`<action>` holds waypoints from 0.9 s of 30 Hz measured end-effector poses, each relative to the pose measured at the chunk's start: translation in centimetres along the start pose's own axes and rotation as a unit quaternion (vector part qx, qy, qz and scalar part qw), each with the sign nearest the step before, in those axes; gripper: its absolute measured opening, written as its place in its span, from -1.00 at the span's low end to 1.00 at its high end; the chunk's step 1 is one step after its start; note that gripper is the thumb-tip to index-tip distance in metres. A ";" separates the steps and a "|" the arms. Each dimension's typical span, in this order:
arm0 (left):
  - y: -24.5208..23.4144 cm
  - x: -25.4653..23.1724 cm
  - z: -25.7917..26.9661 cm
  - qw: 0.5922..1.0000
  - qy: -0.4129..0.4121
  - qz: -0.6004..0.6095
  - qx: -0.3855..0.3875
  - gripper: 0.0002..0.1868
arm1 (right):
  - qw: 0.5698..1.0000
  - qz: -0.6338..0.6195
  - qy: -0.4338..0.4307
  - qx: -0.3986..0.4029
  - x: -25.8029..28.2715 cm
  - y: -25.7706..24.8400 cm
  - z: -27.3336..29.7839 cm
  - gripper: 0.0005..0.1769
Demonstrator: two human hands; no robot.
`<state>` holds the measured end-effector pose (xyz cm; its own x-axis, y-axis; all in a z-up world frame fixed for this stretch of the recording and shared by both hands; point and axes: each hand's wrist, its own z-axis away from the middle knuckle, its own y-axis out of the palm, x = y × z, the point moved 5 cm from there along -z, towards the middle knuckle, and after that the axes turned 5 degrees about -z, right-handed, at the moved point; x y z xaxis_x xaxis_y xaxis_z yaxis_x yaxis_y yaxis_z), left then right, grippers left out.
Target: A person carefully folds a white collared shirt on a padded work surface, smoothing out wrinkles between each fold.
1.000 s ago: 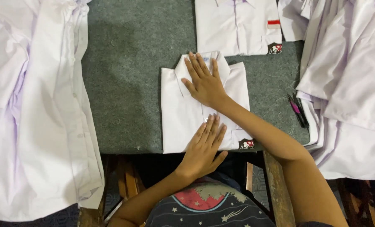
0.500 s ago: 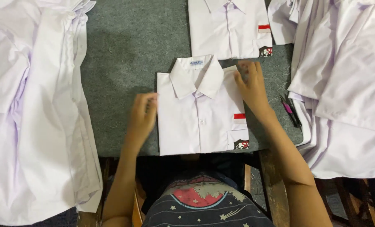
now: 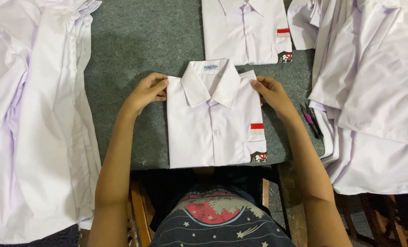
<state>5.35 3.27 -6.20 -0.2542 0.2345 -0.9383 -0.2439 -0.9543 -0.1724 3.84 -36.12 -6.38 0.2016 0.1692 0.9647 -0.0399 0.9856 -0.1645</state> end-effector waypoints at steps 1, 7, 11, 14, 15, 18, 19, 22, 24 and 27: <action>0.0 0.0 -0.1 1.000 -0.001 -0.001 -0.001 -0.46 | 1.000 -0.001 0.000 0.001 0.3 0.0 0.2 -0.48; 0.7 -1.0 0.0 0.998 0.015 0.054 0.040 -0.44 | 1.000 -0.019 0.000 0.000 0.8 0.0 0.6 -0.52; -0.1 1.0 -2.0 0.999 0.049 -0.008 0.013 -0.50 | 1.000 -0.018 -0.016 -0.015 -0.1 -0.3 0.3 -0.52; -0.6 2.2 -3.2 0.996 0.073 -0.043 -0.013 -0.53 | 0.999 -0.006 -0.039 -0.026 -0.6 -0.5 0.0 -0.53; -0.7 2.3 -3.4 0.994 0.086 -0.069 -0.023 -0.59 | 0.998 0.005 -0.053 -0.029 -0.5 -0.5 0.0 -0.53; -0.8 2.5 -3.8 0.981 0.122 -0.133 -0.070 -0.68 | 0.996 0.021 -0.075 -0.033 -0.2 -0.5 0.1 -0.58; -0.6 2.5 -3.2 0.981 0.123 -0.133 -0.069 -0.68 | 0.996 0.022 -0.076 -0.034 0.4 -0.4 0.7 -0.58; 0.0 0.0 -0.7 0.920 0.195 -0.305 -0.150 -0.67 | 0.981 0.148 -0.104 -0.070 2.8 -0.3 2.0 -0.59; 1.1 -0.5 1.4 0.931 0.040 -0.351 -0.087 -0.44 | 0.962 0.262 -0.044 -0.060 3.2 0.1 2.7 -0.51; 2.1 -0.7 2.7 0.941 -0.018 -0.336 -0.030 -0.26 | 0.934 0.356 0.039 -0.015 4.2 1.8 4.5 -0.35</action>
<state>2.49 1.60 -5.04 -0.0932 0.7938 -0.6010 -0.3075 -0.5970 -0.7410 0.22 -33.65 -1.69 0.2050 0.7795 0.5919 -0.1629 0.6235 -0.7647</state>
